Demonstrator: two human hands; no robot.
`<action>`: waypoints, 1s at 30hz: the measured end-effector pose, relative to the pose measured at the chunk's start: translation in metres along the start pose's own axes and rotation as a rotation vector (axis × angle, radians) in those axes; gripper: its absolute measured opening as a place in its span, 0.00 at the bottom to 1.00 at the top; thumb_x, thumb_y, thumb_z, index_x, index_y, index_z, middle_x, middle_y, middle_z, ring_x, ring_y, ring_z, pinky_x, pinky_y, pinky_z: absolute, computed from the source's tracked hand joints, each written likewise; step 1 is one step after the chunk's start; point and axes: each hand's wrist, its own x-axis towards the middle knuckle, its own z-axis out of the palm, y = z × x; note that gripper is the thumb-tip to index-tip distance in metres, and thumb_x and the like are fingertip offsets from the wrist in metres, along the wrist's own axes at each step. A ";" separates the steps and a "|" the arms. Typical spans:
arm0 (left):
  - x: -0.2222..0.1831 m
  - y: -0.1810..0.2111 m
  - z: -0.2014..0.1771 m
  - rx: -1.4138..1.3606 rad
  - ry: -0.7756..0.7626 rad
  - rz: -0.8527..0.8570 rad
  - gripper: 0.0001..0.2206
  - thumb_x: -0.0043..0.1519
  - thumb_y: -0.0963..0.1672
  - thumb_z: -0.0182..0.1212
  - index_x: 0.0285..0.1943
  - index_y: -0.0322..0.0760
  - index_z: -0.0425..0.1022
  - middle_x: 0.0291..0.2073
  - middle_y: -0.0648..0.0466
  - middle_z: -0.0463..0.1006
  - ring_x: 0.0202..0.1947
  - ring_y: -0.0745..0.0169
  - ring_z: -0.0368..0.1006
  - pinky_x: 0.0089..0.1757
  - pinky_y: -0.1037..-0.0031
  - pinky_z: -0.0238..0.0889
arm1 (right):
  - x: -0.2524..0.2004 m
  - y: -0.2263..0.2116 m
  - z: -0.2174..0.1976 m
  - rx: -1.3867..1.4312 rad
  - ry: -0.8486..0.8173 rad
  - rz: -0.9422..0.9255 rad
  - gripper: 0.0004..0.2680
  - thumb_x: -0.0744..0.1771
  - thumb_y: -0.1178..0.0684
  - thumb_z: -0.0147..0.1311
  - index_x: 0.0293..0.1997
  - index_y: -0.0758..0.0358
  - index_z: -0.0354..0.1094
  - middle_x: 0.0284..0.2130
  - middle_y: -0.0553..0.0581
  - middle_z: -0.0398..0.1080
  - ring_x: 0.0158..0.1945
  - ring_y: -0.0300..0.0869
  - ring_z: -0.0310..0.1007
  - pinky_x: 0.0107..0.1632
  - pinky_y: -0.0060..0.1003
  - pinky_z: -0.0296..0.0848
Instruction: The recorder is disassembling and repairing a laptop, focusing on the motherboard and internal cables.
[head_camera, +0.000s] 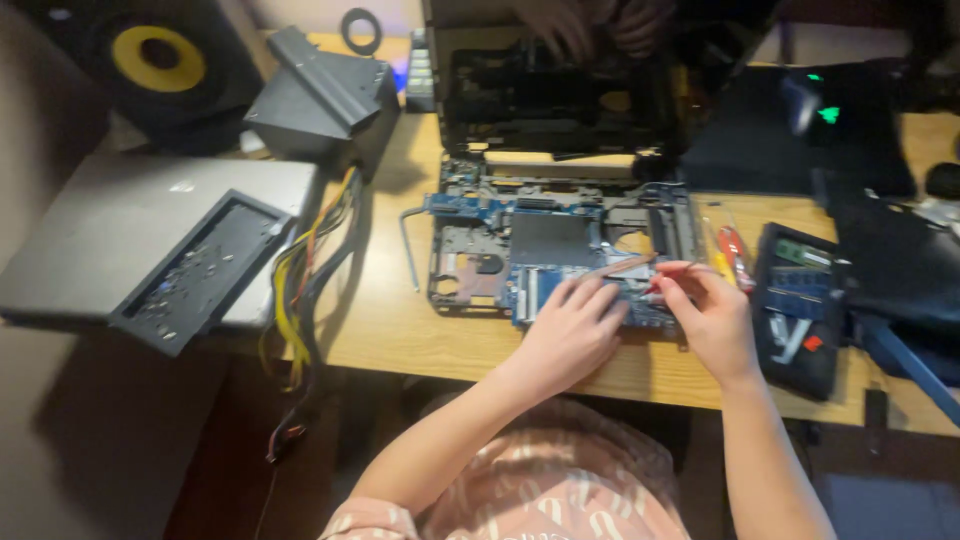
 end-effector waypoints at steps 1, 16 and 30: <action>0.000 -0.001 0.001 -0.012 0.001 0.014 0.17 0.54 0.44 0.66 0.51 0.33 0.76 0.51 0.46 0.75 0.59 0.47 0.69 0.60 0.57 0.59 | 0.002 0.001 -0.004 -0.009 0.016 0.000 0.07 0.69 0.63 0.53 0.52 0.72 0.70 0.42 0.55 0.76 0.46 0.35 0.77 0.51 0.31 0.76; -0.002 -0.012 0.022 -0.109 0.046 -0.077 0.15 0.57 0.43 0.67 0.52 0.33 0.78 0.50 0.47 0.77 0.57 0.47 0.71 0.58 0.60 0.62 | 0.017 -0.018 0.002 0.059 -0.080 0.058 0.06 0.70 0.60 0.52 0.49 0.70 0.69 0.39 0.54 0.77 0.45 0.36 0.79 0.48 0.33 0.80; 0.011 -0.016 0.029 -0.028 0.032 -0.148 0.08 0.59 0.46 0.69 0.42 0.40 0.79 0.40 0.54 0.76 0.47 0.54 0.72 0.50 0.63 0.62 | 0.016 -0.028 0.009 -0.135 -0.068 0.027 0.04 0.69 0.59 0.54 0.46 0.68 0.71 0.37 0.54 0.78 0.41 0.34 0.79 0.45 0.30 0.80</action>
